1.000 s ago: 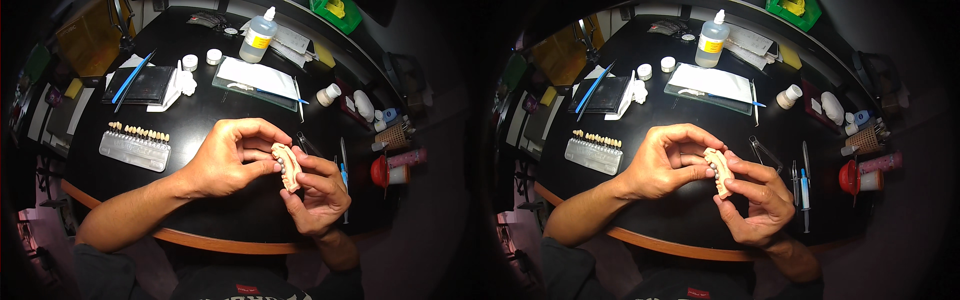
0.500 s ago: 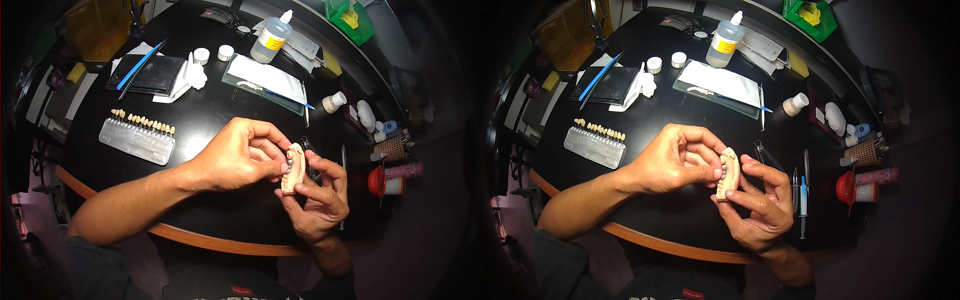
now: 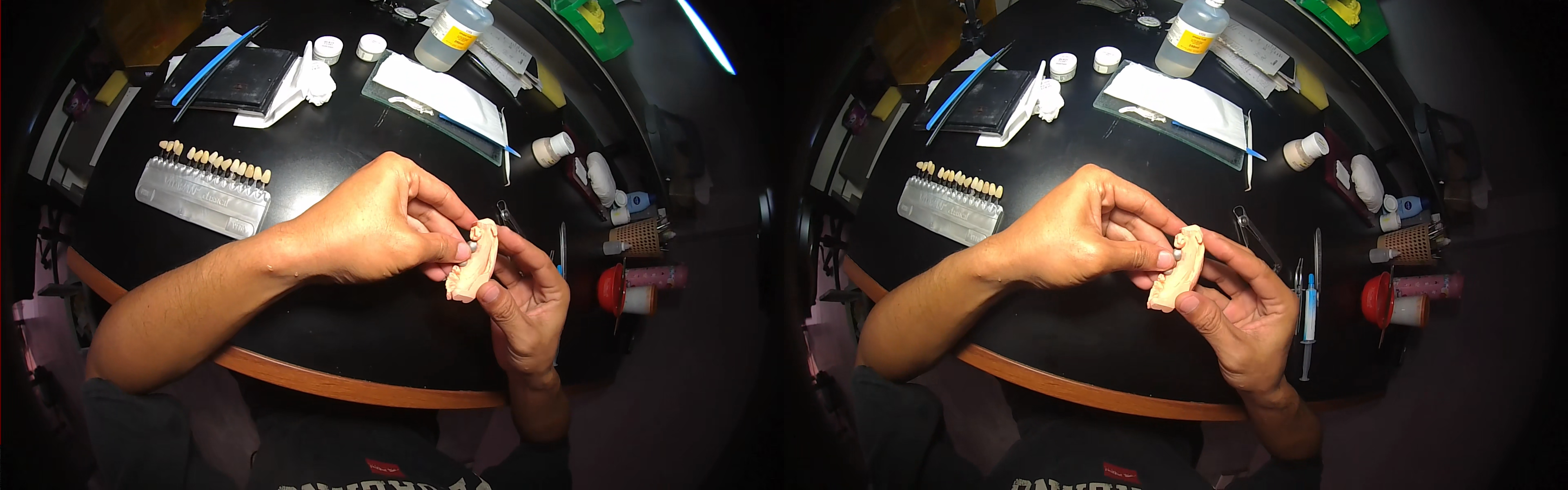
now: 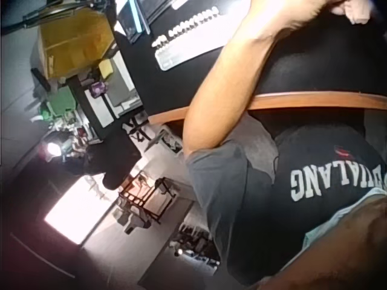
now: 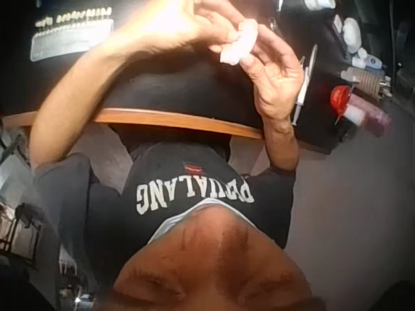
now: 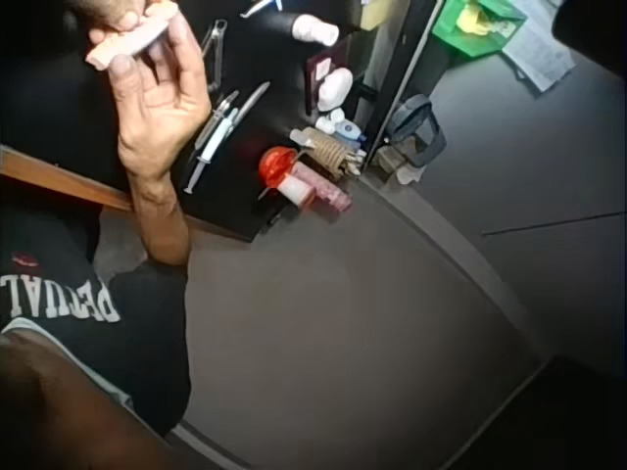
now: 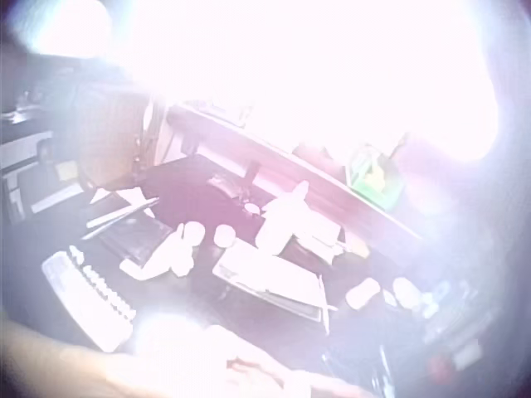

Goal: The person fits a dental implant into a partial denture model by hand, then uses a white cloth to wipe the surface of the denture.

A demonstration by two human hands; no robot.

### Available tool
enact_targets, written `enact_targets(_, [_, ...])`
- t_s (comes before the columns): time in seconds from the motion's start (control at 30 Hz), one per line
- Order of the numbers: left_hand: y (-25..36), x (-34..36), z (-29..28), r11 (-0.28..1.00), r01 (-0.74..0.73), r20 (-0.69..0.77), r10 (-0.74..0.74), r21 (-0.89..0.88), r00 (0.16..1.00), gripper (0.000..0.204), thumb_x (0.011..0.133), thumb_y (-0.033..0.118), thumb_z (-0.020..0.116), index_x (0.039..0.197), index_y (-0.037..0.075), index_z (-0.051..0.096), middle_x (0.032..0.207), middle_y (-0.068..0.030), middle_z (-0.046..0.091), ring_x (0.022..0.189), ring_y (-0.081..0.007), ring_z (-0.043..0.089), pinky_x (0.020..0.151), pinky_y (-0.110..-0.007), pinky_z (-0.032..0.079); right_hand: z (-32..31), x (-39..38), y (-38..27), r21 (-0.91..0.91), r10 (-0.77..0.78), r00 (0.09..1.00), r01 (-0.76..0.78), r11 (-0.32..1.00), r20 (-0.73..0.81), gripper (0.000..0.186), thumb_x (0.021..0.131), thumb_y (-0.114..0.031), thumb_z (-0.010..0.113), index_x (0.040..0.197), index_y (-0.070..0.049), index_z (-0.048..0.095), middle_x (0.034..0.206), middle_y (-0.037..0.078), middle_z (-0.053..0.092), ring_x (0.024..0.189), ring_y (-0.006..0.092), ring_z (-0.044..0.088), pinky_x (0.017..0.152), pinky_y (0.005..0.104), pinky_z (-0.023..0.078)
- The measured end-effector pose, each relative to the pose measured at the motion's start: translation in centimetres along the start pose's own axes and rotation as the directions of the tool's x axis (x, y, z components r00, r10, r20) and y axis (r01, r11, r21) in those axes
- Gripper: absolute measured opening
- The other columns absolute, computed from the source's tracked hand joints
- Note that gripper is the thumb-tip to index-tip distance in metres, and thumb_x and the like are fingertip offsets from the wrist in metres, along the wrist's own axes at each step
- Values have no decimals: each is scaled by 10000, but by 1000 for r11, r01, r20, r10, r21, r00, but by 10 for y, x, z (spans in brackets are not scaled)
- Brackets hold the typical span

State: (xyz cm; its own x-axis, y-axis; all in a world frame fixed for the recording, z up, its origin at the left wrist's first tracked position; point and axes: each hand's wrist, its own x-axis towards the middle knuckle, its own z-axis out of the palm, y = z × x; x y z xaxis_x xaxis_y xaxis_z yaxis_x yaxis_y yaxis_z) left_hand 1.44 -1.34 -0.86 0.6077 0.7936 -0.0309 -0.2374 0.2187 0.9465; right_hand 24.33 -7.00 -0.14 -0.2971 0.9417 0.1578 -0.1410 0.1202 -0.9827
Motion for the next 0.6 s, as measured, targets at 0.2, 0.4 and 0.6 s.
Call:
enact_targets(0.2, [0,0,-1,999,24,28,-25,32,999,326,897,17,752,1170,-128,649,943,-178,764,809,-159,745,753,-252,607,-2,-1,1,58,49,999,-49,997,-6,603,851,110,753,1391,100,484,1347,235,581,1240,309,616,1015,431,589])
enact_targets(0.4, [1,0,-1,999,37,46,-37,6,998,311,902,36,761,1146,-107,632,924,-171,765,799,-157,747,740,-252,605,0,1,-1,37,22,999,-24,999,39,591,848,140,734,1380,106,480,1311,249,588,1227,311,622,968,437,620])
enact_targets(0.6, [3,-1,-1,998,40,52,-43,51,998,308,899,34,762,1143,-102,634,932,-171,765,820,-162,751,751,-257,609,2,0,-2,10,3,999,-3,1000,48,585,845,151,730,1370,105,478,1293,250,593,1224,309,624,975,445,615])
